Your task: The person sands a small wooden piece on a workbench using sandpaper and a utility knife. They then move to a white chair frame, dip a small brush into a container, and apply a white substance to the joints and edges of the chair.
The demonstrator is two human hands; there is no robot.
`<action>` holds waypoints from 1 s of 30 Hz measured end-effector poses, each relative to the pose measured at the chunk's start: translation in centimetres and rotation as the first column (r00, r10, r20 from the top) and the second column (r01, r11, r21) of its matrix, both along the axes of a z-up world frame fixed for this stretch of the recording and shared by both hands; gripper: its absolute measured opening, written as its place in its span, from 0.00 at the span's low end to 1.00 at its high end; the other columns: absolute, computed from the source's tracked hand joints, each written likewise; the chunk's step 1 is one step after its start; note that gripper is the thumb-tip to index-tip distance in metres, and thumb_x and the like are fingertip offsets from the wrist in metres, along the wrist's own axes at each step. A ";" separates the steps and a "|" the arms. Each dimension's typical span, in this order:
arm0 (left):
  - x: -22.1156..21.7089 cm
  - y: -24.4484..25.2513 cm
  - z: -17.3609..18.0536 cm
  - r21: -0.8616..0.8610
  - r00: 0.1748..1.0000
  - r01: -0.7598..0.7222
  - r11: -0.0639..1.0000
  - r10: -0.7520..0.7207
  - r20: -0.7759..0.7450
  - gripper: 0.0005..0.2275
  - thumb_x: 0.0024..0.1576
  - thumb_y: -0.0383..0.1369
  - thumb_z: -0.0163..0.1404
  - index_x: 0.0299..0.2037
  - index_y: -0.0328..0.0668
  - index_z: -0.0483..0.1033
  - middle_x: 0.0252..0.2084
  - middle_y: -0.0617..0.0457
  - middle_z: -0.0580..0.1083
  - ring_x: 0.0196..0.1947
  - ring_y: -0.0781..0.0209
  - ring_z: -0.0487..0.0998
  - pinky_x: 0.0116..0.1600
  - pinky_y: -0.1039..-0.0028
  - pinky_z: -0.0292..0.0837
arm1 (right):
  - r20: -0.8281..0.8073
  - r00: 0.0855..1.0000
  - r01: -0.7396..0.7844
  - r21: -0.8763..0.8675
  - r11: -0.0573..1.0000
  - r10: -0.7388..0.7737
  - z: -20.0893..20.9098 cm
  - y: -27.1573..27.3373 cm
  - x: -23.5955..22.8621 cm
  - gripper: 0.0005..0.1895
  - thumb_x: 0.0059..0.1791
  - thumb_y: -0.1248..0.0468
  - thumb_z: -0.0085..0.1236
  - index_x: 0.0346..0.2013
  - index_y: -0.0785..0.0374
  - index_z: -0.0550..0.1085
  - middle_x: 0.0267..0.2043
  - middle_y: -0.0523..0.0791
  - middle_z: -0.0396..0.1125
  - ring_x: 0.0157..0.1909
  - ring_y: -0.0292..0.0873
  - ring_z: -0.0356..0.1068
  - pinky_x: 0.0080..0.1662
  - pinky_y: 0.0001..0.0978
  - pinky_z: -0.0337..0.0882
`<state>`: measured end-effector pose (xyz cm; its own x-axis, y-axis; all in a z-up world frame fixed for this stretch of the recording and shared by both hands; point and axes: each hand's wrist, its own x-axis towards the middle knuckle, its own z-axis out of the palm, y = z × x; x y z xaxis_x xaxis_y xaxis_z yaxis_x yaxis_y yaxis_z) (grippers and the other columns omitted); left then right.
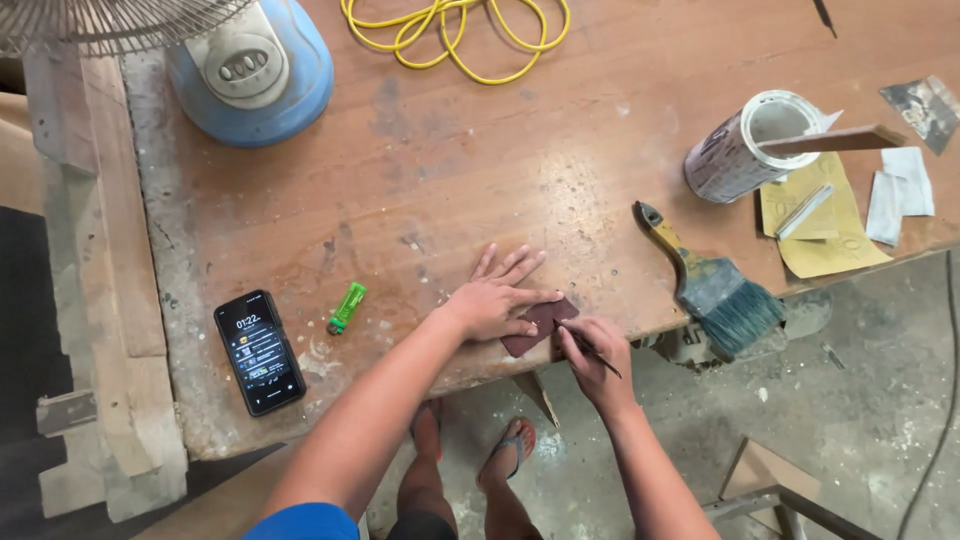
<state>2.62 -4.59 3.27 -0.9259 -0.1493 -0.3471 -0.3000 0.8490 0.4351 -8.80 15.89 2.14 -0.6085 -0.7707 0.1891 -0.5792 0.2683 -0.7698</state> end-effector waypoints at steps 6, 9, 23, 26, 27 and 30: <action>-0.5 -0.2 -0.2 -0.008 0.999 0.016 1.000 -0.016 0.033 0.31 0.53 0.62 0.51 0.69 0.93 0.56 0.82 0.65 0.38 0.81 0.57 0.34 0.78 0.49 0.20 | -0.282 0.955 -0.093 0.013 0.996 0.093 -2.7 0.4 -0.8 0.01 0.49 0.62 0.65 0.33 0.52 0.80 0.29 0.39 0.71 0.36 0.46 0.73 0.47 0.36 0.67; -0.4 0.1 0.3 0.011 0.998 0.004 1.000 -0.005 0.059 0.32 0.52 0.61 0.54 0.68 0.92 0.58 0.81 0.66 0.38 0.81 0.58 0.34 0.79 0.49 0.21 | -0.275 0.957 -0.105 -0.038 0.994 0.091 -3.6 0.8 -0.3 0.02 0.50 0.63 0.64 0.32 0.54 0.79 0.28 0.42 0.71 0.34 0.48 0.72 0.45 0.38 0.65; -0.9 -0.8 2.0 0.087 0.994 0.014 0.996 -0.024 0.110 0.36 0.47 0.57 0.62 0.68 0.93 0.59 0.82 0.65 0.35 0.81 0.56 0.31 0.78 0.47 0.22 | -0.402 0.903 -0.173 -0.017 0.985 0.151 -3.9 0.1 1.8 0.05 0.48 0.68 0.63 0.29 0.57 0.76 0.29 0.45 0.69 0.36 0.51 0.71 0.45 0.40 0.62; -0.9 -0.8 2.5 0.115 0.992 0.007 0.993 -0.022 0.123 0.37 0.47 0.55 0.63 0.68 0.92 0.59 0.82 0.65 0.35 0.81 0.57 0.30 0.78 0.48 0.20 | -0.376 0.922 -0.128 -0.062 0.990 0.095 -3.3 -0.1 -2.1 0.09 0.51 0.68 0.61 0.26 0.58 0.74 0.23 0.46 0.63 0.29 0.54 0.67 0.41 0.42 0.62; -0.6 -0.4 2.5 0.124 0.991 0.008 0.992 -0.024 0.130 0.37 0.47 0.55 0.63 0.68 0.92 0.59 0.82 0.65 0.35 0.81 0.57 0.30 0.78 0.48 0.20 | -0.369 0.924 -0.126 -0.053 0.991 0.098 -3.3 0.2 -0.5 0.09 0.51 0.68 0.61 0.26 0.58 0.74 0.23 0.46 0.63 0.29 0.54 0.67 0.41 0.42 0.62; -0.9 -1.0 2.7 0.125 0.993 0.006 0.992 -0.020 0.118 0.37 0.47 0.55 0.63 0.68 0.92 0.60 0.82 0.64 0.34 0.81 0.56 0.30 0.78 0.47 0.20 | -0.394 0.908 -0.178 -0.056 0.983 0.142 -3.3 -0.5 0.4 0.10 0.49 0.68 0.60 0.24 0.56 0.73 0.23 0.44 0.63 0.29 0.52 0.67 0.42 0.40 0.60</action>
<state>1.70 -5.61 6.00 -0.8784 -0.0865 -0.4700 -0.3452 0.7949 0.4989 -8.42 15.38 -1.17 -0.3439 -0.8208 0.4561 -0.8655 0.0887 -0.4929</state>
